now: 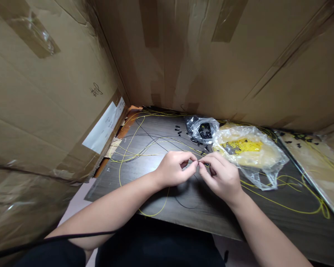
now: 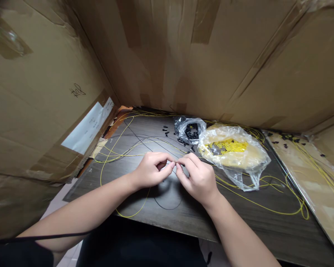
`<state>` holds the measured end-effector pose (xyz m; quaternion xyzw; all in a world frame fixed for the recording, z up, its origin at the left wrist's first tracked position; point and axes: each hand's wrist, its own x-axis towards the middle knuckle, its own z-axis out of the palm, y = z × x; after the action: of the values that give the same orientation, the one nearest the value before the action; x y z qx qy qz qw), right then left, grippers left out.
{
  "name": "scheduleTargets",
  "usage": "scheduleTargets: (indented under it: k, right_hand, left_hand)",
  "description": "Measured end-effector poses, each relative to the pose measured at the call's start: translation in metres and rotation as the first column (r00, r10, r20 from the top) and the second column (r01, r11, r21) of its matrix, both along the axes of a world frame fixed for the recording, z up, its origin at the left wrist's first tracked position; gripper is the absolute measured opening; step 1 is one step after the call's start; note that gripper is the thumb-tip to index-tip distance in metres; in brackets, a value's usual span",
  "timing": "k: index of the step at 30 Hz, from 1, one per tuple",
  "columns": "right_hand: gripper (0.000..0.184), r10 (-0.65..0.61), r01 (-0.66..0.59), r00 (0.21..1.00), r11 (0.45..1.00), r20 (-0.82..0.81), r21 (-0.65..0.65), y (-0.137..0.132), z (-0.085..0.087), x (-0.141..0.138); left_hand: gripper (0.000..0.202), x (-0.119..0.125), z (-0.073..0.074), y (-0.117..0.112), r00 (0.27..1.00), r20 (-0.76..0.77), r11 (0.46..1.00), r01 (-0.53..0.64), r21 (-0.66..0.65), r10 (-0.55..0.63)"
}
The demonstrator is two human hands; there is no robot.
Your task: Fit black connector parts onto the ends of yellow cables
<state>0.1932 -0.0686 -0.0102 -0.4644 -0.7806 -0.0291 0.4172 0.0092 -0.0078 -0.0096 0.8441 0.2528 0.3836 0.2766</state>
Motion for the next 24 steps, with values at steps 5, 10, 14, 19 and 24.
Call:
scheduleTargets:
  k: [5,10,14,19,24]
  right_hand:
    - [0.006,-0.006,0.006,1.000,1.000,-0.004,-0.023,0.0008,-0.0012,0.0001]
    - [0.006,0.000,0.000,1.000,1.000,-0.018,-0.026,0.0014,-0.0011,-0.0005]
    - [0.014,0.026,-0.027,0.999,0.999,-0.046,-0.039,0.0022,-0.0017,-0.0001]
    - [0.020,0.058,-0.058,0.998,0.998,0.006,-0.013,0.0034,-0.0019,0.0022]
    - [0.013,0.021,-0.024,0.997,0.999,0.074,0.047,0.0042,-0.0016,0.0039]
  left_hand:
    - [0.015,-0.0010,-0.0030,0.0005,0.999,-0.032,0.988,-0.025,0.155,0.030]
    - [0.013,-0.0003,-0.0039,0.0002,0.999,-0.011,0.978,-0.042,0.203,0.045]
    - [0.013,-0.0005,-0.0040,0.0011,0.998,0.019,0.982,-0.055,0.183,0.052]
    - [0.013,-0.0016,-0.0035,0.0027,0.999,0.016,0.989,-0.054,0.137,0.052]
    - [0.010,-0.0013,-0.0037,0.0022,0.998,-0.013,0.982,-0.052,0.183,0.056]
